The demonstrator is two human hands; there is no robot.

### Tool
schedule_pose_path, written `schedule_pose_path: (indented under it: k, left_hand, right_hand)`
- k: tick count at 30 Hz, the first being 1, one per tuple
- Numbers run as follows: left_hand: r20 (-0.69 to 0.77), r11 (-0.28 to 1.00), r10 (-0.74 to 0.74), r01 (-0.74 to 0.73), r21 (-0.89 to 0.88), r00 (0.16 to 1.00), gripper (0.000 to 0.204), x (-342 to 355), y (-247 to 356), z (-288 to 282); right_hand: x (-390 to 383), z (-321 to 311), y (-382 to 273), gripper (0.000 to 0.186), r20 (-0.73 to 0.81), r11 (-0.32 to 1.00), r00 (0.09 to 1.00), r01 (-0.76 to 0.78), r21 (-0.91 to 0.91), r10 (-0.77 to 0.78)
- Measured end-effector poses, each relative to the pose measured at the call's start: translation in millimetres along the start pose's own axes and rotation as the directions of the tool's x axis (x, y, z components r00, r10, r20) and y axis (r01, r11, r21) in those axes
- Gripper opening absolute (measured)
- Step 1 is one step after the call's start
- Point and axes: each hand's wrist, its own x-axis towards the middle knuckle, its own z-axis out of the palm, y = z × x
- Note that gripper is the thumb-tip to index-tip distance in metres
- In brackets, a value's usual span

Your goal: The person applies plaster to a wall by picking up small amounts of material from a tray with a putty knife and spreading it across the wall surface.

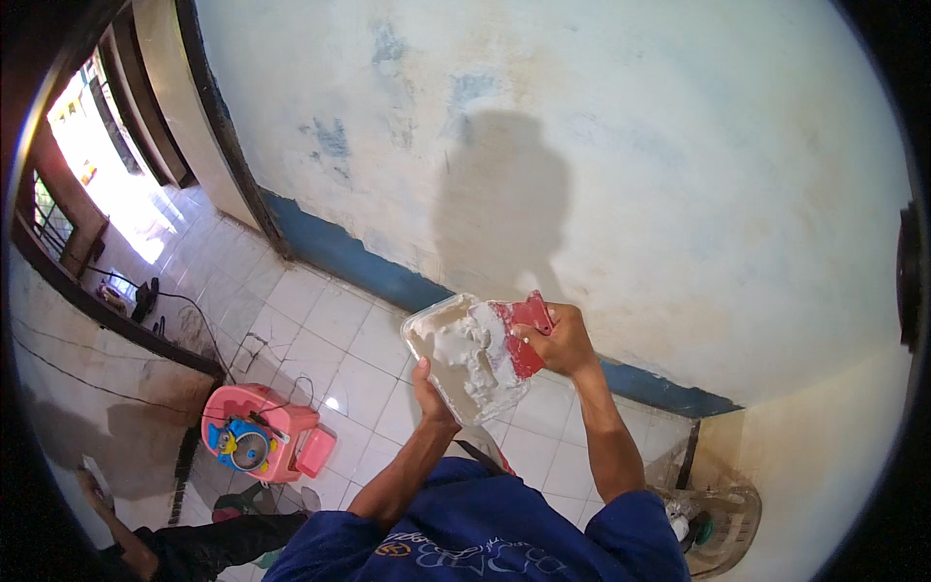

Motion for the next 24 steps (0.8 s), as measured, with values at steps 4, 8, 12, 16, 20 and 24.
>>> schedule_pose_path:
  k: [4, 8, 12, 16, 20, 24]
  left_hand:
    - [0.037, 0.993, 0.114, -0.115, 0.003, 0.993, 0.081, 29.8, 31.6, -24.5]
    - [0.031, 0.994, 0.103, -0.104, 0.021, 0.994, 0.082, 73.0, 90.1, -31.9]
    - [0.019, 0.996, 0.076, -0.077, 0.046, 0.997, 0.086, 122.6, 149.5, -50.1]
    - [0.002, 0.996, 0.034, -0.034, 0.085, 0.999, 0.088, 161.2, 211.0, -60.1]
    - [0.001, 0.996, 0.062, -0.062, 0.058, 0.998, 0.089, 200.4, 254.9, -65.5]
    - [0.010, 0.999, 0.035, -0.035, 0.042, 0.999, 0.089, 220.9, 285.9, -67.1]
  right_hand:
    - [45.1, 29.2, -17.5, 0.020, 0.056, 0.999, 0.998, 0.009, 0.040, -0.011]
    - [106.3, 71.1, -24.8, 0.019, 0.072, 1.000, 0.997, -0.004, -0.005, 0.005]
    - [168.6, 112.3, -45.6, 0.019, 0.087, 0.995, 0.994, -0.051, -0.091, 0.059]
    - [227.1, 149.4, -70.8, 0.015, 0.068, 0.998, 0.998, 0.003, -0.065, 0.001]
    - [275.5, 179.4, -103.4, 0.019, 0.068, 0.988, 0.997, 0.052, -0.145, -0.042]
    - [300.5, 204.8, -119.7, 0.022, 0.055, 0.934, 0.985, 0.172, -0.312, -0.163]
